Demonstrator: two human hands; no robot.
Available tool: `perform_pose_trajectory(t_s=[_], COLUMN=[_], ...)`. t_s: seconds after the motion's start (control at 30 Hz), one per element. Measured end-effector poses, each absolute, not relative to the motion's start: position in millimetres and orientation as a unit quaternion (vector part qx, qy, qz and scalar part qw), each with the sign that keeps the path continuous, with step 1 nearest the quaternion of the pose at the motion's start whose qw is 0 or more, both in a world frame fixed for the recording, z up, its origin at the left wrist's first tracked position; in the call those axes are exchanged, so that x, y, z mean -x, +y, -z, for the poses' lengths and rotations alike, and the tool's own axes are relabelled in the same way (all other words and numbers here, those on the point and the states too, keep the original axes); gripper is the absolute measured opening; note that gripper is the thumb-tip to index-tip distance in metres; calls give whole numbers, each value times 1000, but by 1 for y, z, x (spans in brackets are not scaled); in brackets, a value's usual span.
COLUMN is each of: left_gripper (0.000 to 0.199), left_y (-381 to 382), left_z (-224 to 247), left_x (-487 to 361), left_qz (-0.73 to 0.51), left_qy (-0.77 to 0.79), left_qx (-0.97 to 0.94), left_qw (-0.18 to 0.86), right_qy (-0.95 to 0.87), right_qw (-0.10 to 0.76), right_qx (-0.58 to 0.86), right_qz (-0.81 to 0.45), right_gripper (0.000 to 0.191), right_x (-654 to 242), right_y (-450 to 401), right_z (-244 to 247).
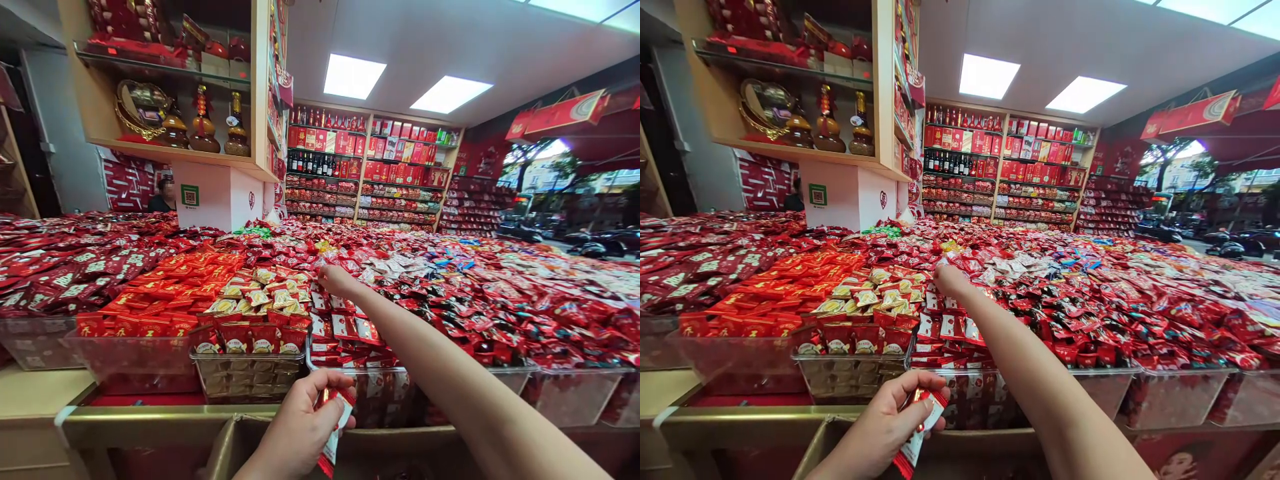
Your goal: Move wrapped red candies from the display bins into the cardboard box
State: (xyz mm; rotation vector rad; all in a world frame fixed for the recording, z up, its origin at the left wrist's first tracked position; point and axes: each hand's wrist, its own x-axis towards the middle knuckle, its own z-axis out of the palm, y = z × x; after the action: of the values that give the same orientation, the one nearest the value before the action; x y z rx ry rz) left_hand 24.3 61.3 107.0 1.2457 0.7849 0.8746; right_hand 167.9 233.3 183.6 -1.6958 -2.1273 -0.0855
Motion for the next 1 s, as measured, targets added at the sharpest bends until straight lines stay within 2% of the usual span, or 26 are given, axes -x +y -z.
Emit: perform_pose_trajectory(t_s=[0.17, 0.27, 0.33, 0.4, 0.5, 0.7, 1.0], left_gripper=[40, 56, 63, 55, 35, 27, 27], left_y=[59, 54, 52, 51, 50, 47, 48], left_z=[-116, -127, -131, -130, -124, -120, -114], left_x=[-19, -14, -13, -15, -22, -30, -36], left_qz=[-367, -372, -376, -384, -411, -399, -366], left_qy=[349, 316, 277, 266, 315, 362, 324], left_qx=[-506, -431, -396, -376, -374, -370, -354], left_qw=[698, 759, 790, 800, 770, 756, 797], right_qy=[-746, -801, -840, -880, -898, -864, -847], right_qw=[295, 348, 348, 309, 256, 337, 340], right_qx=[588, 469, 387, 321, 297, 308, 220], right_qz=[100, 134, 150, 162, 200, 214, 344], right_gripper=[20, 12, 11, 12, 19, 24, 11], right_x=[-169, -167, -167, -167, -172, -180, -185], right_y=[190, 133, 91, 55, 22, 17, 14], right_z=[-207, -202, -186, -166, -140, -117, -116])
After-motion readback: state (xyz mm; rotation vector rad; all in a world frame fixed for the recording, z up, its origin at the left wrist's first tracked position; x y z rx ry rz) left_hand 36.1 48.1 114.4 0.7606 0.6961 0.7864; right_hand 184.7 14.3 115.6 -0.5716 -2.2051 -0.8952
